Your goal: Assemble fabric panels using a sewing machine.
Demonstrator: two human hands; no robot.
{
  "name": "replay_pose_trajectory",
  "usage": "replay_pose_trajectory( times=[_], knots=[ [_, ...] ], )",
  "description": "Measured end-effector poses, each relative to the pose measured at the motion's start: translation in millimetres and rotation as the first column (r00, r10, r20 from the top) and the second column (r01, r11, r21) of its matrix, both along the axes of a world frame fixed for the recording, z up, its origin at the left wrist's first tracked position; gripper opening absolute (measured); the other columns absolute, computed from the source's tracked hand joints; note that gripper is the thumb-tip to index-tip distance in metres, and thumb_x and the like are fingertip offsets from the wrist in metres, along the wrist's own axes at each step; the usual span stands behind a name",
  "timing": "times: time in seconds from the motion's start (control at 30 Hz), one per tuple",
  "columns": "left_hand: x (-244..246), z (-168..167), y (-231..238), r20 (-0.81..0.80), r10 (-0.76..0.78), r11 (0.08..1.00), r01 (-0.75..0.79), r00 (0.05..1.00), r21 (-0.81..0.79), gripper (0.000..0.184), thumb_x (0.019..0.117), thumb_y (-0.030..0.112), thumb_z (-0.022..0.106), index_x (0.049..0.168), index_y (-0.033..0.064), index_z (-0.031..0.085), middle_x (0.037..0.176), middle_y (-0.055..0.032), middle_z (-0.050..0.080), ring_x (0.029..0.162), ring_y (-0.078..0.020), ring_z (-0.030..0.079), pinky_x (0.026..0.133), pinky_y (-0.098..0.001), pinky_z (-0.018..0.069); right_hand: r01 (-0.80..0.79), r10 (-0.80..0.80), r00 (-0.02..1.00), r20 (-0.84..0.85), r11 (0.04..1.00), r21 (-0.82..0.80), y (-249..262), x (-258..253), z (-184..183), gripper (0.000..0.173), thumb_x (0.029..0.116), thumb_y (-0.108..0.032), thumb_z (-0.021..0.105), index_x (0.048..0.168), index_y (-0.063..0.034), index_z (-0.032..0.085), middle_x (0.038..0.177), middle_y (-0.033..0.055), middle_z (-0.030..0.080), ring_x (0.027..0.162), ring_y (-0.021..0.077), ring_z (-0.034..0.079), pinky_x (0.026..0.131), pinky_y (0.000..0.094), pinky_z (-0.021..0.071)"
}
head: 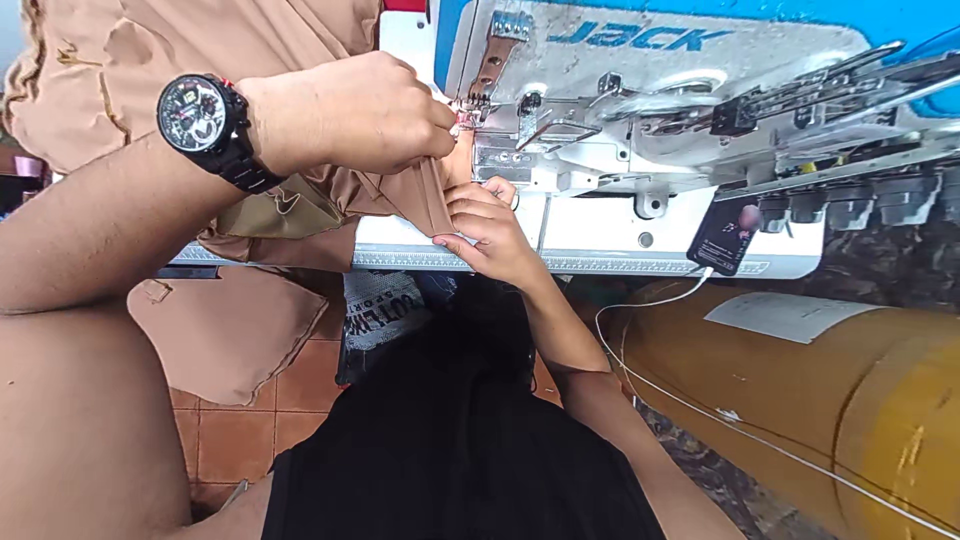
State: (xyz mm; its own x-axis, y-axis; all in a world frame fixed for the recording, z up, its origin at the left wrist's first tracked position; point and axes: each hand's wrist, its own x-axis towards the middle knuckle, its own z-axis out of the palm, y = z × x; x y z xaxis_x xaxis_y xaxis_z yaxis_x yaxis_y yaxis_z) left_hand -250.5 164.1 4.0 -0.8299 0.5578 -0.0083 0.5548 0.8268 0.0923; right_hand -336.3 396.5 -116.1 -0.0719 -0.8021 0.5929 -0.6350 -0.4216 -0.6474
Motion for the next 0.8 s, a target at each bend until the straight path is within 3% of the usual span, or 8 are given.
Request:
replay_pose_trajectory(
  times=[0.43, 0.6, 0.73, 0.8],
  knots=[
    [-2.1, 6.9, -4.8, -0.011, 0.015, 1.0, -0.015, 1.0, -0.008, 0.025, 0.1022, 0.007, 0.043, 0.086, 0.0, 0.06, 0.084, -0.0175, 0.065, 0.074, -0.0383, 0.068, 0.06, -0.054, 0.0507, -0.044, 0.043, 0.999, 0.025, 0.997, 0.057, 2.2, -5.4, 5.4, 0.018, 0.0952, -0.021, 0.07, 0.085, -0.0077, 0.077, 0.096, 0.0046, 0.077, 0.112, 0.0184, 0.066, 0.104, 0.0513, 0.0348],
    [2.2, 6.3, -8.8, 0.002, 0.053, 0.999, -0.053, 0.999, -0.009, 0.032, 0.1013, 0.019, 0.039, 0.088, 0.0006, 0.062, 0.092, -0.0199, 0.068, 0.085, -0.0407, 0.07, 0.066, -0.0576, 0.0517, -0.091, 0.089, 0.996, 0.029, 0.992, 0.087, 4.7, -11.3, 8.6, 0.017, 0.0948, -0.021, 0.071, 0.087, -0.0072, 0.077, 0.097, 0.0048, 0.076, 0.113, 0.0186, 0.065, 0.105, 0.051, 0.0353],
    [18.3, 20.3, 9.7, 0.08, 0.047, 0.979, -0.062, 0.996, 0.194, 0.027, 0.0973, 0.02, 0.045, 0.082, 0.0077, 0.062, 0.076, -0.0066, 0.059, 0.065, -0.0245, 0.061, 0.053, -0.0469, 0.0475, -0.119, 0.116, 0.992, 0.043, 0.99, 0.081, 5.6, -14.4, 9.9, 0.017, 0.095, -0.022, 0.071, 0.088, -0.0071, 0.077, 0.098, 0.0049, 0.076, 0.113, 0.018, 0.066, 0.105, 0.0506, 0.0359],
    [33.5, 23.7, 35.4, 0.096, 0.038, 0.968, -0.061, 0.995, 0.244, 0.026, 0.0982, 0.019, 0.045, 0.087, 0.0079, 0.066, 0.08, -0.0049, 0.061, 0.067, -0.0211, 0.063, 0.053, -0.0419, 0.049, -0.123, 0.12, 0.992, 0.05, 0.991, 0.058, 6.2, -14.3, 8.8, 0.019, 0.0952, -0.022, 0.071, 0.086, -0.0065, 0.076, 0.095, 0.0057, 0.076, 0.107, 0.0174, 0.067, 0.102, 0.0496, 0.0367]
  ],
)
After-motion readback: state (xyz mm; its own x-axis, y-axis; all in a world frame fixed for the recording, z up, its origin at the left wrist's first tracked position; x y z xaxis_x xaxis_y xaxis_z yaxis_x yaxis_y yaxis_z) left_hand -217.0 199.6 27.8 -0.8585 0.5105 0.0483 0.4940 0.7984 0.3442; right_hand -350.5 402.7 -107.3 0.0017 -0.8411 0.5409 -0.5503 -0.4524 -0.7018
